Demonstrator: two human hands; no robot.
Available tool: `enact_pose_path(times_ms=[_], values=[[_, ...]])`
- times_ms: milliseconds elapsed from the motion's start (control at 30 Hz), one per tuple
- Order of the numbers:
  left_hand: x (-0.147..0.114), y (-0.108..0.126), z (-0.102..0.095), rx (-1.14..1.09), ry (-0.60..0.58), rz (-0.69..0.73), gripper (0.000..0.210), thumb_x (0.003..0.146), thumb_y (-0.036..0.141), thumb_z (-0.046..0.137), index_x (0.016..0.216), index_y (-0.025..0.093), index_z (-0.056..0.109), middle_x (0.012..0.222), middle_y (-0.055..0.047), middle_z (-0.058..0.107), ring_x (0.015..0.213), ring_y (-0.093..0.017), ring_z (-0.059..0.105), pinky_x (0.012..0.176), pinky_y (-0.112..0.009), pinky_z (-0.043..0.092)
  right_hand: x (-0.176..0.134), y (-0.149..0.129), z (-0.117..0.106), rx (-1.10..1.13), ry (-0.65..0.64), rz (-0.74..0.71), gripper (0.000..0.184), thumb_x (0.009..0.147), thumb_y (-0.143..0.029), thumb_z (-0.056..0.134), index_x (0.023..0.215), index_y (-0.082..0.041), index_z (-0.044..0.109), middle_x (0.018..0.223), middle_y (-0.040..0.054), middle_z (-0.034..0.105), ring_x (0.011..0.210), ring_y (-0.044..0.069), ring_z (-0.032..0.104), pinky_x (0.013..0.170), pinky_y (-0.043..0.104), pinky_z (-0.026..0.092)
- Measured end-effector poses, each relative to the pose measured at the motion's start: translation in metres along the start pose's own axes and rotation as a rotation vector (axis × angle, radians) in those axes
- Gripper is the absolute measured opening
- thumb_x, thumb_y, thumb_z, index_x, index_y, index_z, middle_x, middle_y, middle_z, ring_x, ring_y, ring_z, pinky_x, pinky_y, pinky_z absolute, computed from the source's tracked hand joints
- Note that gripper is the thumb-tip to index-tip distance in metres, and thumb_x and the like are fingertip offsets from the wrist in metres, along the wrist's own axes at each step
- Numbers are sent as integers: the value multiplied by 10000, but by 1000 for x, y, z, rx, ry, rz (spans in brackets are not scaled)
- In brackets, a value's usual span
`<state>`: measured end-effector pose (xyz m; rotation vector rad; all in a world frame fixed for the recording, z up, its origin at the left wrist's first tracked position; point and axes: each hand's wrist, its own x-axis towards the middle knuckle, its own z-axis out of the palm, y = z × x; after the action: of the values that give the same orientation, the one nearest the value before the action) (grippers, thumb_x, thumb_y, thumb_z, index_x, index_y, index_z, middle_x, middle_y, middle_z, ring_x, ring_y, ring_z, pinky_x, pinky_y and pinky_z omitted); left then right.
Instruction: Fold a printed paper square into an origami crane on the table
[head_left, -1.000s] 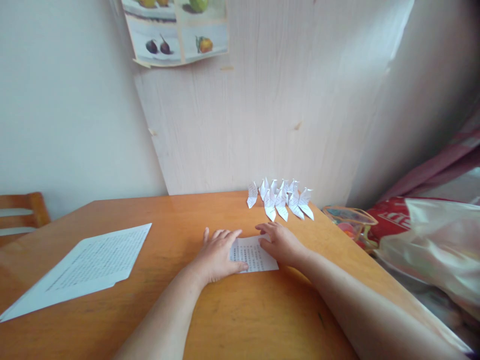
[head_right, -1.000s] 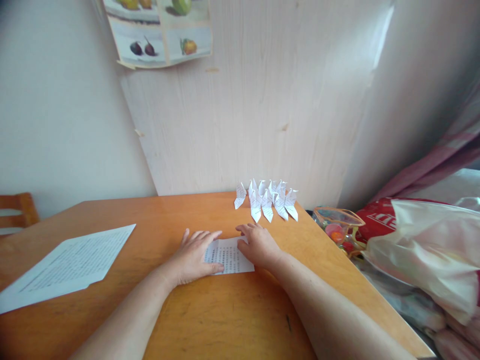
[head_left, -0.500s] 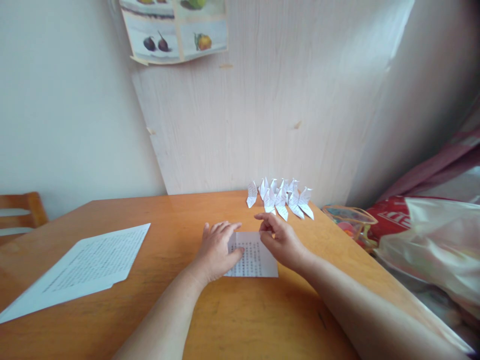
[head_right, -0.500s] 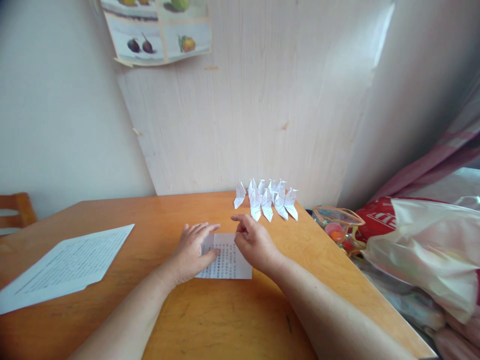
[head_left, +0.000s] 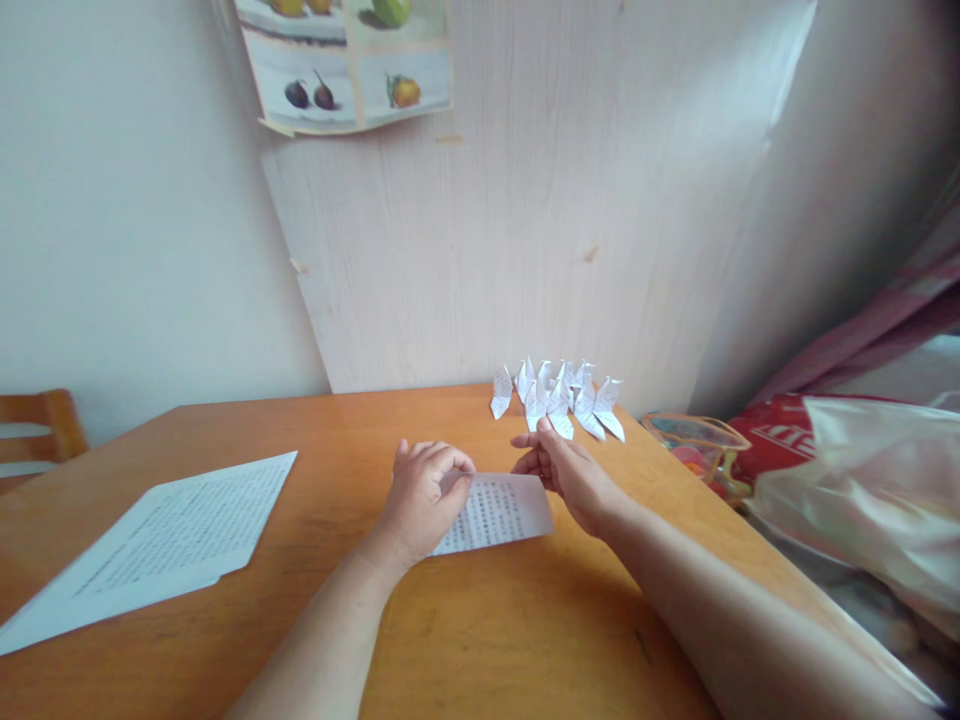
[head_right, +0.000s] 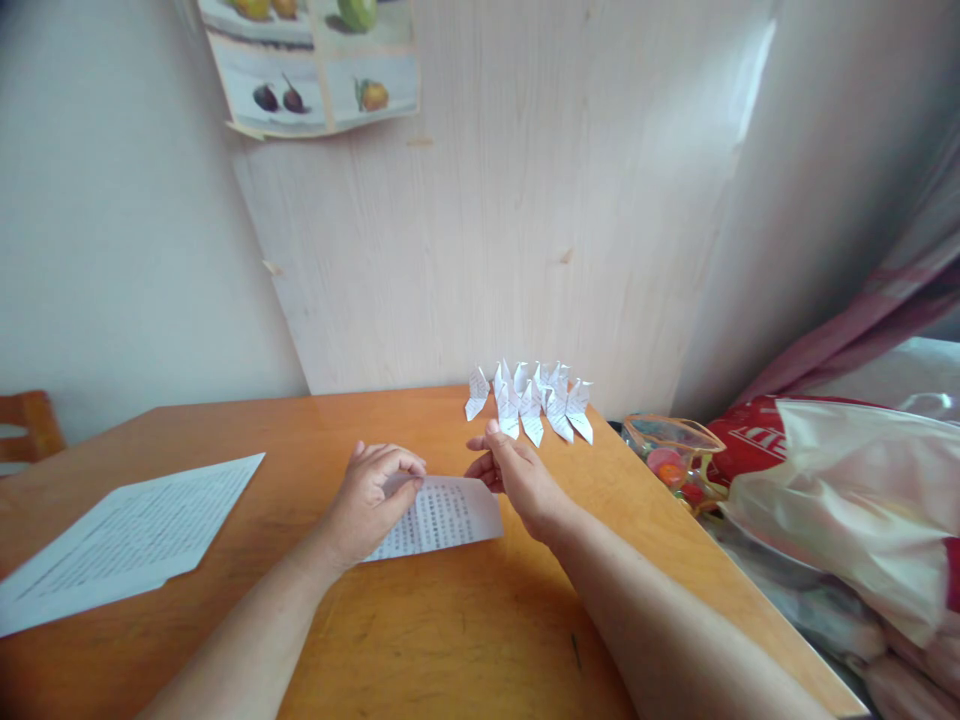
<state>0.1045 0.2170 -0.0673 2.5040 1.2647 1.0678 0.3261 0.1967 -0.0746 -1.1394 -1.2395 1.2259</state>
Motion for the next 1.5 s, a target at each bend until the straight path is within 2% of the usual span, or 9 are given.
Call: enact_pose_path(times_ms=[200,500,733,867,967,1100,1300,1400,1500], values=[[-2,9,-13,74,75,63,104,869,205,578,849,283,644,1050,12,718,1092,-227,568,1170,-518,75,3,7,-3,-94,-20,88,744,907,-759,286,1119,-133,625,866,132,723,734,210,666,641,302,472],[-7,11,-17,118,42,112,89,834,200,582,860,276,621,895,33,706,934,-197,612,1191,-523,30,8,14,-5,-139,-19,117,739,902,-753,328,1093,-109,635,841,154,734,763,230,696,721,327,514],[-6,8,-19,120,121,95,323,810,191,590,1120,281,574,1186,-29,657,1145,-253,556,1181,-531,111,9,15,-7,-242,32,84,778,881,-786,309,1061,-125,678,917,147,720,808,239,675,719,341,499],[-4,-1,-14,120,160,70,248,821,154,560,1052,245,569,1103,-41,662,1081,-243,575,1118,-481,281,13,16,-11,-214,183,32,747,893,-762,323,1102,-135,672,1100,161,690,967,256,655,798,355,500],[-2,-10,-8,124,89,37,168,824,147,548,967,222,595,1003,-46,669,991,-241,591,944,-398,433,15,16,-14,-188,281,-39,674,906,-711,379,1118,-134,654,1119,160,683,1036,263,632,864,366,480],[-3,-20,-1,118,-73,-23,183,833,136,534,964,222,627,1006,-40,684,986,-238,602,865,-364,456,17,16,-17,-296,325,-133,529,905,-629,454,1036,-167,677,1071,103,701,1026,268,616,870,375,452],[-8,-22,9,62,-253,7,235,793,115,564,975,231,659,1076,-47,677,1041,-242,598,874,-352,467,20,22,-17,-529,271,-228,363,914,-477,486,980,-183,688,956,65,713,927,237,635,824,355,460],[-10,-21,15,10,-305,61,259,780,113,581,1004,220,657,1104,-57,657,1060,-237,590,894,-339,469,20,25,-17,-640,238,-258,340,900,-430,527,1066,-172,673,1014,89,716,960,243,648,833,361,477],[-10,-22,18,-16,-329,66,243,795,156,604,1028,211,650,1095,-64,646,1034,-234,593,880,-333,477,14,23,-16,-738,129,-270,421,886,-424,565,1205,-155,626,1142,130,696,1042,260,644,883,383,485]])
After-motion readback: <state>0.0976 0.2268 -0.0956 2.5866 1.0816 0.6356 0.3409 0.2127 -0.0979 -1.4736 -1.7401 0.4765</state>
